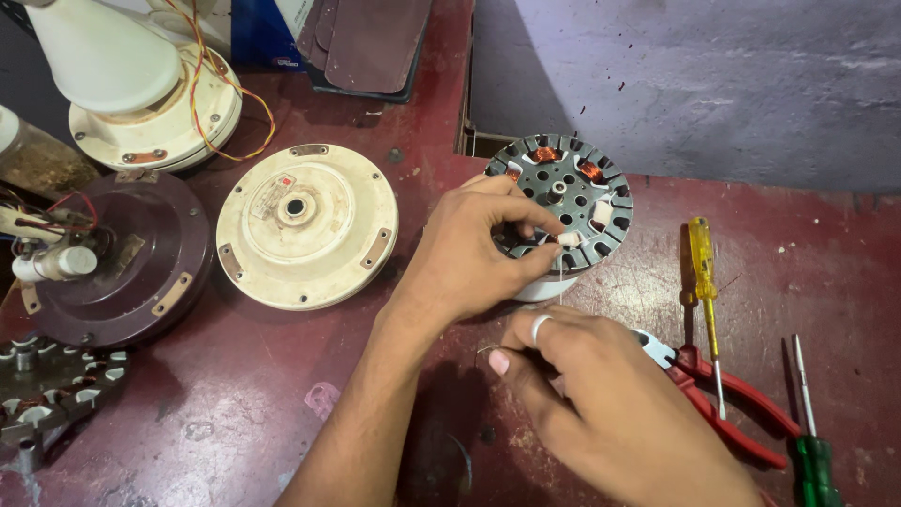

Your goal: The person winds a thin white wire around the slots of a circular motor stator, using a yellow-handled screwdriver to push the wire into place. They repeatedly thread the wire through slots and adjust it with the screwdriver.

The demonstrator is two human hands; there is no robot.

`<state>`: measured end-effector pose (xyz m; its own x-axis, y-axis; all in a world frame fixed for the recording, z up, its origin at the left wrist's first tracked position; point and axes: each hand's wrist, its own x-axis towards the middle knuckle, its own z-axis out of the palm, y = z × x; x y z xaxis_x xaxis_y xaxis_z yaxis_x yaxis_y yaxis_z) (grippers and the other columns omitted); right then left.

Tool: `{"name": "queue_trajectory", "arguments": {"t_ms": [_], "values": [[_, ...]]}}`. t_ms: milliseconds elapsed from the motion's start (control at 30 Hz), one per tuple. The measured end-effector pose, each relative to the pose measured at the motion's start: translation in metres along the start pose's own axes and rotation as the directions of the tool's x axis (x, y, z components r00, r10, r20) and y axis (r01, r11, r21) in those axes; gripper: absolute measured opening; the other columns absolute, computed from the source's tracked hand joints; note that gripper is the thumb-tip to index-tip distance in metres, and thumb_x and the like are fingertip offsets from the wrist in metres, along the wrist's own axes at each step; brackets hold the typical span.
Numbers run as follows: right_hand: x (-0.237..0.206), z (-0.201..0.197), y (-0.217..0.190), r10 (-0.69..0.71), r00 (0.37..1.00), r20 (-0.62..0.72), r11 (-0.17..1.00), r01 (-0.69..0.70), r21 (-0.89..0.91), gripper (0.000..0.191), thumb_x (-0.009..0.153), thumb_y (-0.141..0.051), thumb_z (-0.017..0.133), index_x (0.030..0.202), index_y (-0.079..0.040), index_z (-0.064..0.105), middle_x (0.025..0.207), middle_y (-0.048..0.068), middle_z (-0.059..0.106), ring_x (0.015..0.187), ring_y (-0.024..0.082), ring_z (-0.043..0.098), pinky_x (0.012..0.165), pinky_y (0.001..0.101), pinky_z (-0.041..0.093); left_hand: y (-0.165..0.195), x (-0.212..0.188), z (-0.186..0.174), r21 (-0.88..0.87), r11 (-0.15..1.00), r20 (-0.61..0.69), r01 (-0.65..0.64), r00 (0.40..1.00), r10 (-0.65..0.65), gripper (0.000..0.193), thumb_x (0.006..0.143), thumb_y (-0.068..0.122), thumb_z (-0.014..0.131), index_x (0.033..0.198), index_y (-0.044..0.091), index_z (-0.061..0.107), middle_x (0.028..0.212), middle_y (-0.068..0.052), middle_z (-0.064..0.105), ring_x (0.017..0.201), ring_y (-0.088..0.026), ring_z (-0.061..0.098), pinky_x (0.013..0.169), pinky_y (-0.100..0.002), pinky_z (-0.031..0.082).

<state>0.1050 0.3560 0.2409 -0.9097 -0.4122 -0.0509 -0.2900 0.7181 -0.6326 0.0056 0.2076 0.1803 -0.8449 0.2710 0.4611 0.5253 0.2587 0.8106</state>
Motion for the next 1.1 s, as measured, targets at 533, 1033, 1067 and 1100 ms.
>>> {"name": "queue_trajectory", "arguments": {"t_ms": [533,1033,1067,1100], "values": [[0.008,0.032,-0.014,0.027,0.998,-0.051,0.989,-0.034,-0.145,0.010,0.085,-0.009,0.062,0.085,0.000,0.064,0.078,0.023,0.067,0.084,0.043,0.064,0.076,0.0547,0.045,-0.004,-0.005,0.006,0.002,0.992,-0.135,-0.124,0.983,0.123,0.026,0.071,0.016,0.083,0.075,0.009,0.059,0.072,0.001,0.055,0.069,-0.016,0.054,0.061,-0.032,0.045],[0.012,0.038,-0.014,0.068,0.997,-0.043,0.991,-0.073,-0.115,0.009,0.083,-0.008,0.064,0.084,0.001,0.062,0.076,0.024,0.066,0.083,0.043,0.064,0.076,0.0543,0.045,-0.005,-0.005,0.006,-0.046,0.998,-0.119,-0.053,0.992,0.047,0.040,0.071,0.014,0.085,0.075,0.005,0.046,0.072,-0.002,0.045,0.066,-0.014,0.044,0.059,-0.031,0.039],[0.012,0.038,-0.014,0.122,0.991,-0.044,0.986,-0.127,-0.109,0.010,0.085,-0.010,0.064,0.086,-0.001,0.063,0.077,0.024,0.066,0.082,0.043,0.065,0.076,0.0543,0.045,-0.006,-0.004,0.005,-0.093,0.995,-0.105,-0.020,0.994,0.011,0.041,0.070,0.013,0.085,0.075,0.005,0.045,0.071,-0.002,0.044,0.066,-0.013,0.042,0.059,-0.030,0.039],[0.011,0.038,-0.014,0.176,0.983,-0.047,0.978,-0.180,-0.103,0.011,0.087,-0.013,0.064,0.088,-0.002,0.063,0.078,0.024,0.066,0.082,0.043,0.065,0.076,0.0543,0.045,-0.007,-0.003,0.005,-0.140,0.990,-0.089,0.011,0.996,-0.024,0.041,0.070,0.013,0.085,0.074,0.005,0.045,0.071,-0.001,0.042,0.066,-0.011,0.041,0.058,-0.029,0.038]]}}
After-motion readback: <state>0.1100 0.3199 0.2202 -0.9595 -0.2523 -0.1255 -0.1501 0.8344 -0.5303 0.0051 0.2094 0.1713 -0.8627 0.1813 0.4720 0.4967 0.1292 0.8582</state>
